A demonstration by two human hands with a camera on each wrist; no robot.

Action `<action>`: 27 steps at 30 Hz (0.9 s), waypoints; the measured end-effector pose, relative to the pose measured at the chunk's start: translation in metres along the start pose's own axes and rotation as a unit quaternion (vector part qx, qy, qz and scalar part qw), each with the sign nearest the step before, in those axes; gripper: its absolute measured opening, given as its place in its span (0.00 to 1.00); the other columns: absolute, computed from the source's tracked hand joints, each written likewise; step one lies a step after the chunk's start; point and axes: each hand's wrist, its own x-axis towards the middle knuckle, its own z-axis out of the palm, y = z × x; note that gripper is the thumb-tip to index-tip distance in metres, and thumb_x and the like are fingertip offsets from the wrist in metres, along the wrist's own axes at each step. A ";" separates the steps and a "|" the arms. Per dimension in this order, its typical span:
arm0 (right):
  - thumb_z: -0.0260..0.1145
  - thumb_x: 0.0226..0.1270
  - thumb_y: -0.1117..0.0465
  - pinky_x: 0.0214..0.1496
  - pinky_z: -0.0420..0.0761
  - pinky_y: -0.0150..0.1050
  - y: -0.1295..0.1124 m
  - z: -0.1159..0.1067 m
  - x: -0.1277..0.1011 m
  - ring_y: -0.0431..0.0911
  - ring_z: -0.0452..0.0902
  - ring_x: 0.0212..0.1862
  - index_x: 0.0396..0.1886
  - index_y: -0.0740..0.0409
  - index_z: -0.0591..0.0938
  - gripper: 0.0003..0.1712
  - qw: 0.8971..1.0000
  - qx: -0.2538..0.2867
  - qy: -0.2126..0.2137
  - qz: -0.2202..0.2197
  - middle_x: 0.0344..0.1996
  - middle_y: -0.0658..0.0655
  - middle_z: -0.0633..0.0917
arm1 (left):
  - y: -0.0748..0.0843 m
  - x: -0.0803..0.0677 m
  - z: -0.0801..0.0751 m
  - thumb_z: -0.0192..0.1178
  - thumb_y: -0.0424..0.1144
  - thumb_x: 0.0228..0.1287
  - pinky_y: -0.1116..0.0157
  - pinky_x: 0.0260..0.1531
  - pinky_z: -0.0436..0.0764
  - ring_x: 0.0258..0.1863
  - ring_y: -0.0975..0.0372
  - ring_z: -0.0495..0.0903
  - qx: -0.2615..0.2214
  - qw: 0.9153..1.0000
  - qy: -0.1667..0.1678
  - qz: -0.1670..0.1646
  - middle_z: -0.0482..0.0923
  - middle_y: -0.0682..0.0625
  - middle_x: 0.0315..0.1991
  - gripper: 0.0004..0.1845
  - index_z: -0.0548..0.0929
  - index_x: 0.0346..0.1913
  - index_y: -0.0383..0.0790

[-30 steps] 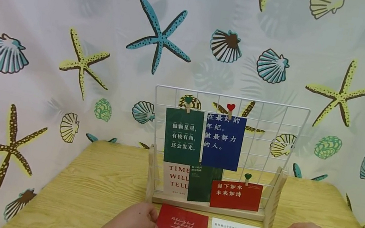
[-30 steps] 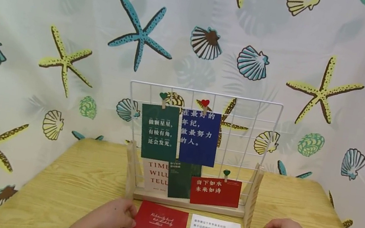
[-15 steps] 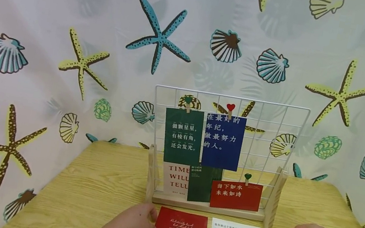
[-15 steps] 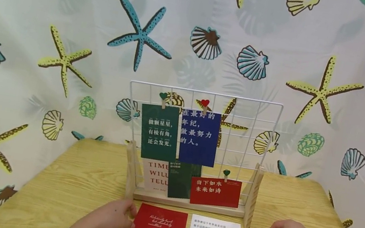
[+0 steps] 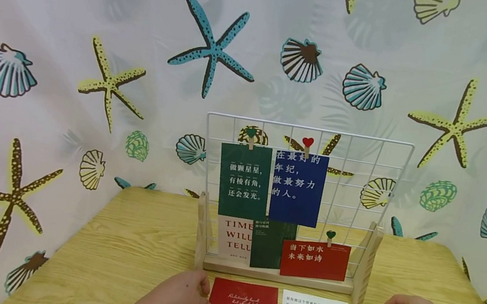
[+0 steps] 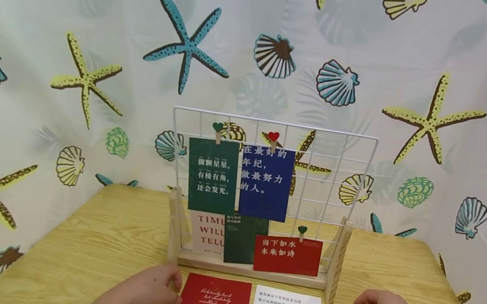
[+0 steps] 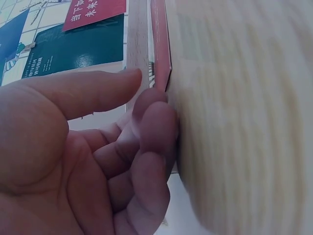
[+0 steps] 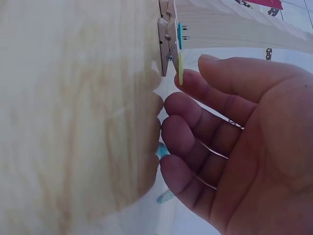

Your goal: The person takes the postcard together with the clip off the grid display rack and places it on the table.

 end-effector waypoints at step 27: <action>0.63 0.76 0.51 0.50 0.80 0.49 -0.022 -0.003 -0.007 0.49 0.80 0.50 0.48 0.50 0.87 0.12 0.994 0.014 0.081 -0.074 0.47 0.50 0.86 | 0.014 0.004 0.006 0.70 0.43 0.63 0.62 0.25 0.75 0.24 0.56 0.76 0.035 0.997 0.059 0.022 0.76 0.47 0.28 0.09 0.80 0.37 0.46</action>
